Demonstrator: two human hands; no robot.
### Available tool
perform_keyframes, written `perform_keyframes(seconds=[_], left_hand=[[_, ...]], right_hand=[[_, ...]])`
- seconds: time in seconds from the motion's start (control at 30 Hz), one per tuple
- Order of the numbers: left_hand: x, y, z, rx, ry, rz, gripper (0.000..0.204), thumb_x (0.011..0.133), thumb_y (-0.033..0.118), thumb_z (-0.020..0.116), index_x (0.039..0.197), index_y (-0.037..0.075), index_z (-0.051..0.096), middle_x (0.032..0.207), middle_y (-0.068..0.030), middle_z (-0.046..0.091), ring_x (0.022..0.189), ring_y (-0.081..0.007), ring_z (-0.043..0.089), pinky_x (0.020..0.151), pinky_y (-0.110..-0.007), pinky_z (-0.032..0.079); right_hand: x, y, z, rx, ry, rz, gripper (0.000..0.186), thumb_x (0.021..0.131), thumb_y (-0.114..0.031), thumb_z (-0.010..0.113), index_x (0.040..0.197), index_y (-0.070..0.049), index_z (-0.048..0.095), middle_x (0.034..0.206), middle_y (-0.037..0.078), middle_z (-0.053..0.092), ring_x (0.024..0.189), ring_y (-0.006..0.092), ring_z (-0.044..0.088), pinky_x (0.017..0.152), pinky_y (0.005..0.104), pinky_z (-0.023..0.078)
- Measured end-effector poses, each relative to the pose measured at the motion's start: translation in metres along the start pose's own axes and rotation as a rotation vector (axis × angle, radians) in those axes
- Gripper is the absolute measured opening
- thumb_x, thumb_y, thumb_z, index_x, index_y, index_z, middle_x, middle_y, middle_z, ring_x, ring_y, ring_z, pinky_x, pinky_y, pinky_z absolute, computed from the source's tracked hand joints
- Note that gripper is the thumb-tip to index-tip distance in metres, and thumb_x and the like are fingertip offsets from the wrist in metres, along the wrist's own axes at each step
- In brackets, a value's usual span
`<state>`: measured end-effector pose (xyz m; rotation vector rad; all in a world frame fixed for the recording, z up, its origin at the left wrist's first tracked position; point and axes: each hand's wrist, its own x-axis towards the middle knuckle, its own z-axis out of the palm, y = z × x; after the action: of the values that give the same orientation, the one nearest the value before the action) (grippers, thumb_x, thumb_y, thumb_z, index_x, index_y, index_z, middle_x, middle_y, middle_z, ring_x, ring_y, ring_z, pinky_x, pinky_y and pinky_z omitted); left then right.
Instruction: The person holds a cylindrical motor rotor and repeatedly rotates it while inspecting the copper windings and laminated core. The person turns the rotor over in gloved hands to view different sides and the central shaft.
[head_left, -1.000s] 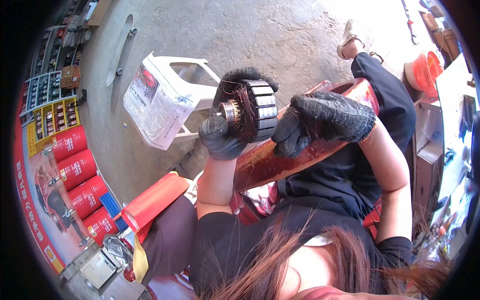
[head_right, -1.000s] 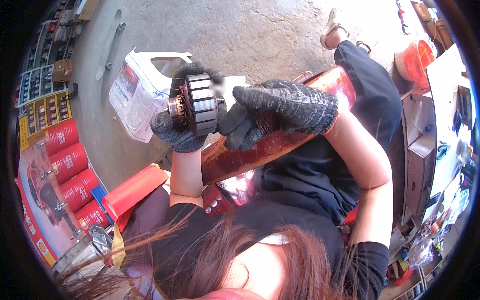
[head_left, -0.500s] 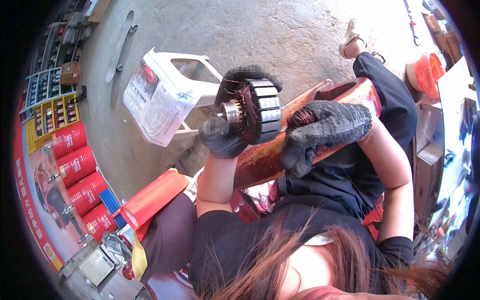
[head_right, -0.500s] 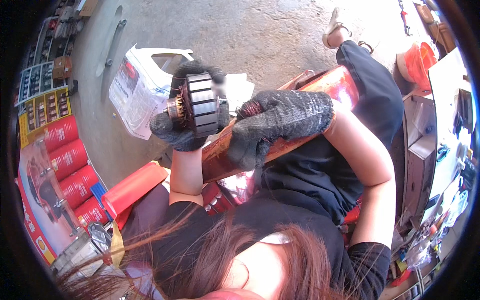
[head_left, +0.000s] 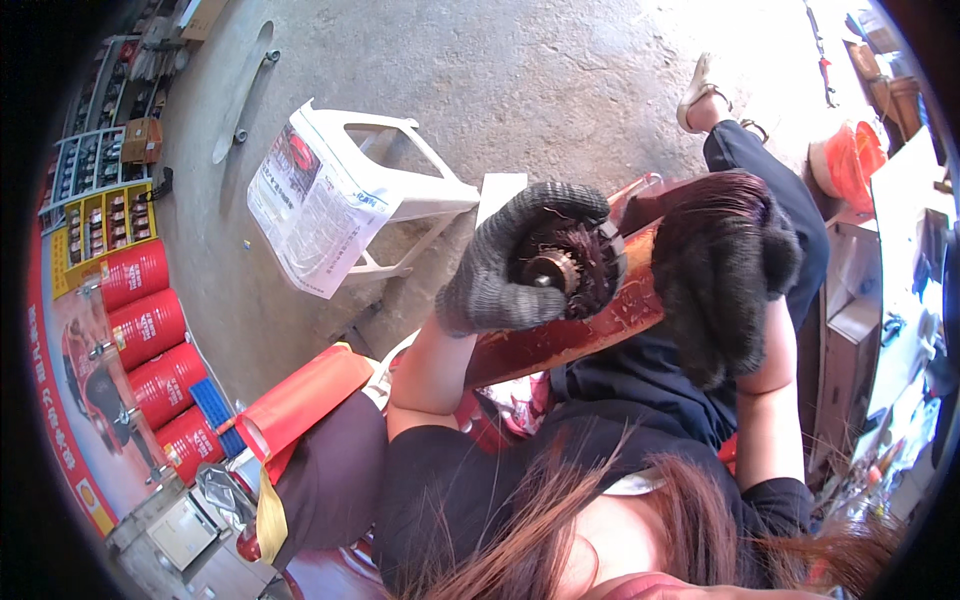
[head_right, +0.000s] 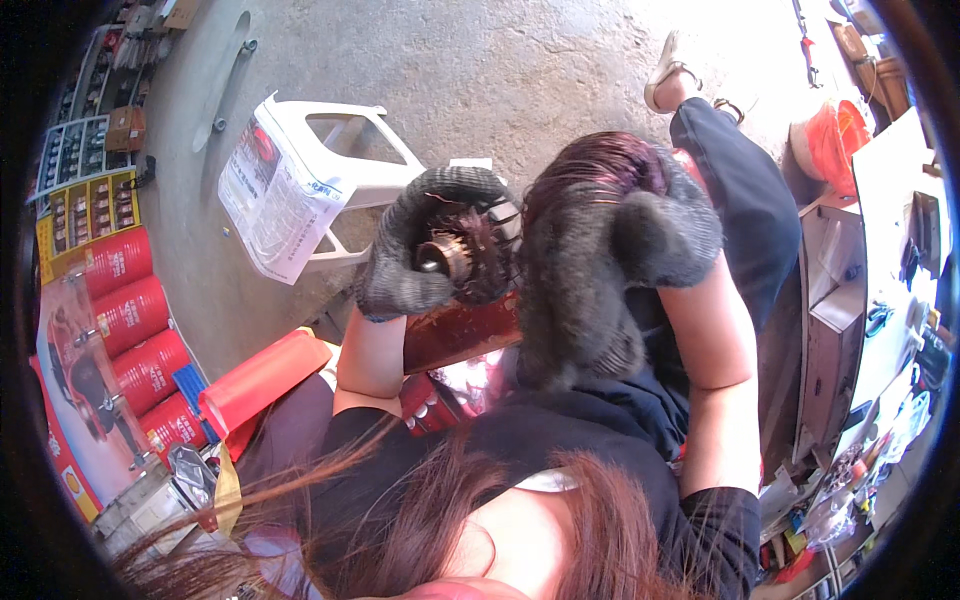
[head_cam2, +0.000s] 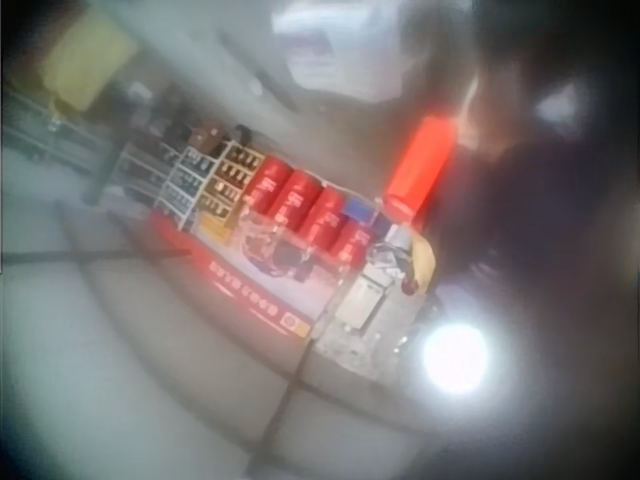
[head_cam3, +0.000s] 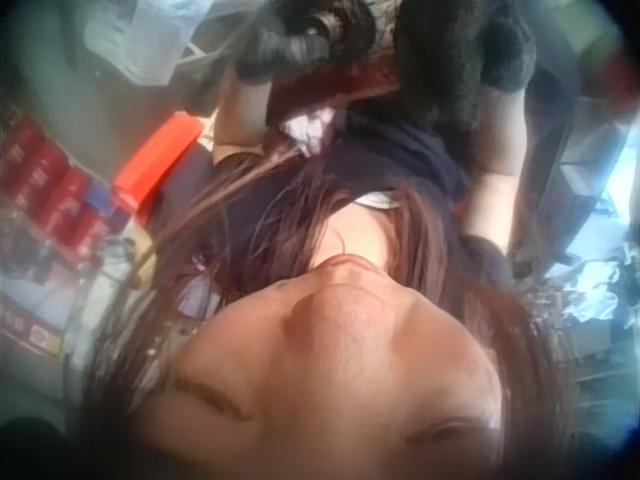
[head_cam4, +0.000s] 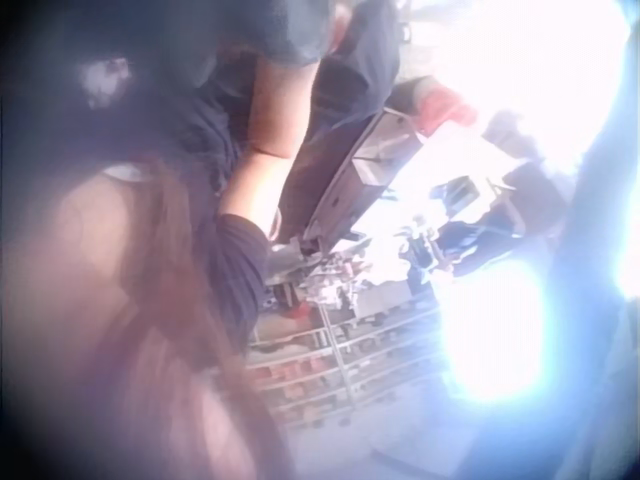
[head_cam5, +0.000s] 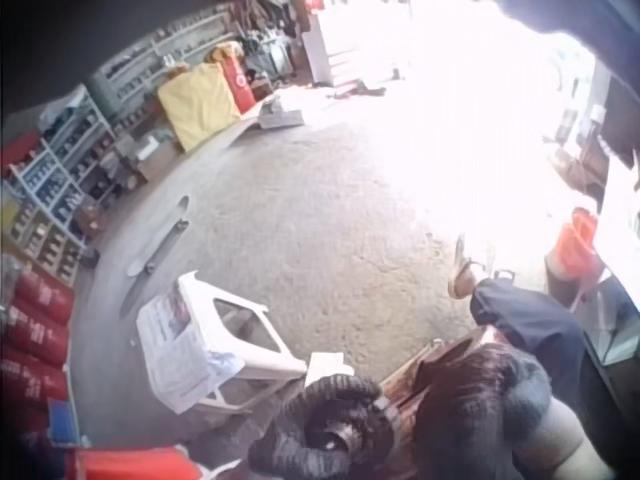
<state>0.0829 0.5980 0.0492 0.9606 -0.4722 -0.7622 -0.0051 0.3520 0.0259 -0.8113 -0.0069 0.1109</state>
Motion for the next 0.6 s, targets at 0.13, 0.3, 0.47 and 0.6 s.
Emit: perform_keyframes(seconds=[0.13,0.3,0.47,0.6], left_hand=[[0.004,-0.007,-0.006,0.077,0.175,-0.067,0.063,0.072,0.022,0.075,0.124,0.002,0.047,0.111,-0.0086,0.058,0.104,-0.0177,0.057,0.091,-0.032,0.048],[0.008,-0.002,-0.022,-0.374,0.428,-0.123,0.044,0.084,0.024,0.059,0.123,0.007,0.047,0.1,-0.0159,0.062,0.074,-0.0282,0.067,0.055,-0.035,0.058],[0.013,-0.003,-0.005,-0.384,0.369,-0.071,0.046,0.085,0.02,0.059,0.125,0.006,0.043,0.103,-0.0155,0.06,0.084,-0.0274,0.066,0.065,-0.037,0.059],[0.006,-0.003,-0.004,-0.524,0.439,-0.106,0.045,0.085,0.025,0.059,0.122,0.004,0.047,0.106,-0.0169,0.06,0.085,-0.0288,0.065,0.068,-0.039,0.057]], right_hand=[[0.0,-0.014,0.009,0.06,0.034,-0.137,0.034,0.094,-0.028,0.048,0.116,-0.002,0.054,0.115,0.013,0.058,0.109,0.0244,0.052,0.097,0.0376,0.039],[0.049,-0.005,0.043,0.271,-0.135,-0.281,0.04,0.097,-0.034,0.042,0.122,-0.005,0.052,0.122,0.016,0.055,0.117,0.0294,0.048,0.102,0.0421,0.034],[0.08,0.005,0.066,0.33,-0.277,-0.442,0.045,0.099,-0.04,0.037,0.128,-0.007,0.049,0.129,0.019,0.052,0.125,0.0344,0.044,0.107,0.0467,0.03],[0.071,0.0,0.084,0.206,-0.259,-0.446,0.048,0.096,-0.047,0.039,0.123,-0.01,0.056,0.119,0.014,0.06,0.125,0.0372,0.043,0.104,0.0461,0.033]])
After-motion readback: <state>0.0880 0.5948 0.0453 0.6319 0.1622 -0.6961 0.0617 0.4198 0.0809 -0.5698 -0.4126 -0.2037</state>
